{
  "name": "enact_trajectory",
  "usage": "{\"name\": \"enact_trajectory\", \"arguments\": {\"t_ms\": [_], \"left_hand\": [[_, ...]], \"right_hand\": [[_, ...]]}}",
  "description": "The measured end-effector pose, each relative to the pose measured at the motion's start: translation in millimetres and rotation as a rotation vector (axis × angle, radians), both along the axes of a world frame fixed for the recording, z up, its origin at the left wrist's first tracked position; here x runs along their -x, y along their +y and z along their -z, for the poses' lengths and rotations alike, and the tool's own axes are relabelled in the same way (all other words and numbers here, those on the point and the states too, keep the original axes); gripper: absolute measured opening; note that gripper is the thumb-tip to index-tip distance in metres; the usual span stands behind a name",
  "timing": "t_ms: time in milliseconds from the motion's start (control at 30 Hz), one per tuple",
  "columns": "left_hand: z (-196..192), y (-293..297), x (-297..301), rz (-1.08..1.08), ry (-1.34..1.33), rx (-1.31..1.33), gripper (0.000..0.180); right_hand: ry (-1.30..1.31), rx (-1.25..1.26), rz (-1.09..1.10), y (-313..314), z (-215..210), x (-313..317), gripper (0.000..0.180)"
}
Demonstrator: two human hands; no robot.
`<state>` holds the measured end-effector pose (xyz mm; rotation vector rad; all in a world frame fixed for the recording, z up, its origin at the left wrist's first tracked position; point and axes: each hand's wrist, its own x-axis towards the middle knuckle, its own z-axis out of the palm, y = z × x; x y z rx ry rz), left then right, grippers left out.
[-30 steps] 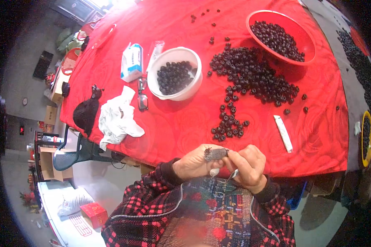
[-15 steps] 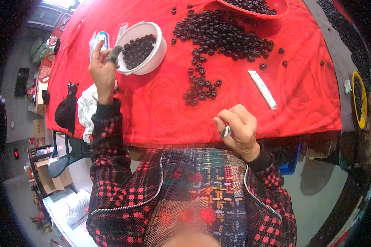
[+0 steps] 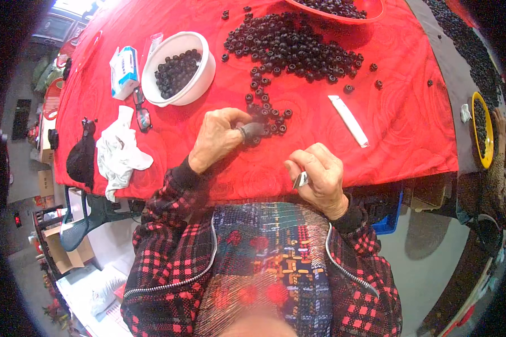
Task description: The person sits at a table covered with a red cloth and uses a small metal tool to remove pits from black olives. They hold each olive against a finger guard and push the tool through the fruit, discarding the pitted olive into a white bowl. The process is repeated for multiple olives taken from a pile on the table.
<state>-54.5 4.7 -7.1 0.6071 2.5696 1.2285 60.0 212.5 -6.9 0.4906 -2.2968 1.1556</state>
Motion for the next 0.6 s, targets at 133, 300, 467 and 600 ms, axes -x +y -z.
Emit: {"name": "enact_trajectory", "arguments": {"t_ms": [133, 300, 467, 600], "left_hand": [[-13, 2, 10, -0.013, -0.266, -0.038, 0.015], [3, -10, 0, -0.047, -0.525, -0.624, 0.020], [0, -6, -34, -0.051, -1.007, -1.159, 0.026], [-8, 1, -52, 0.007, -1.197, -1.204, 0.026]], "right_hand": [[-0.022, 0.019, 0.061, 0, 0, -2, 0.023], [-0.124, 0.127, 0.006, -2, -4, 0, 0.020], [-0.280, 0.320, -0.016, -11, -24, 7, 0.025], [-0.253, 0.354, -0.085, -21, -28, 14, 0.033]]}}
